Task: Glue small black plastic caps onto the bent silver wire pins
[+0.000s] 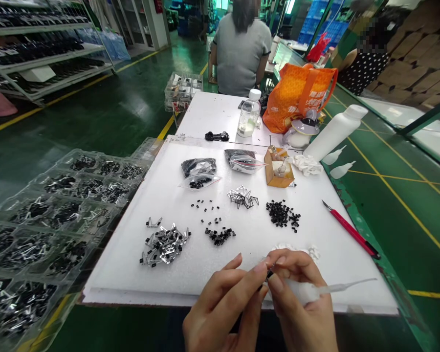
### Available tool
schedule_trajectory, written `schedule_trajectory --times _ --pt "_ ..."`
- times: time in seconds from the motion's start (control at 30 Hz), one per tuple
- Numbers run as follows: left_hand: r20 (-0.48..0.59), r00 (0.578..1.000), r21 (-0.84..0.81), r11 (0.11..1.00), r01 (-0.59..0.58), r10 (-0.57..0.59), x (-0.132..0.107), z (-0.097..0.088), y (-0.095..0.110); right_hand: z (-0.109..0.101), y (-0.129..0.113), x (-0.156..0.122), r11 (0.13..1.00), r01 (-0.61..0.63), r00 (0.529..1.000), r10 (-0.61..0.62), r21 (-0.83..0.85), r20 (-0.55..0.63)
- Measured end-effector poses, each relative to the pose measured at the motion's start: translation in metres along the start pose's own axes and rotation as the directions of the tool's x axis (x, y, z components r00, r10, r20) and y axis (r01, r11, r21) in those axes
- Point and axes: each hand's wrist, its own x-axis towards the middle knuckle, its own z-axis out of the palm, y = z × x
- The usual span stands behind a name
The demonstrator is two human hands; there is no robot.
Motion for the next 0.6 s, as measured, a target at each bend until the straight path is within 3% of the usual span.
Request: schedule_trajectory --times 0.37,0.5,0.6 --pt "-0.042 0.998 -0.025 0.999 0.046 -0.047 0.0 0.004 0.004 0.002 0.001 -0.002 0.987 0.115 0.989 -0.124 -0.112 -0.08" --pt "-0.055 0.986 -0.051 0.986 0.158 -0.16 0.001 0.005 0.008 0.003 0.0 -0.004 0.979 0.146 0.987 -0.154 -0.142 -0.049" --pt "-0.027 0.952 -0.115 0.947 0.3 -0.304 0.005 0.002 0.012 0.001 0.002 -0.007 0.978 0.124 0.989 -0.135 -0.17 -0.054"
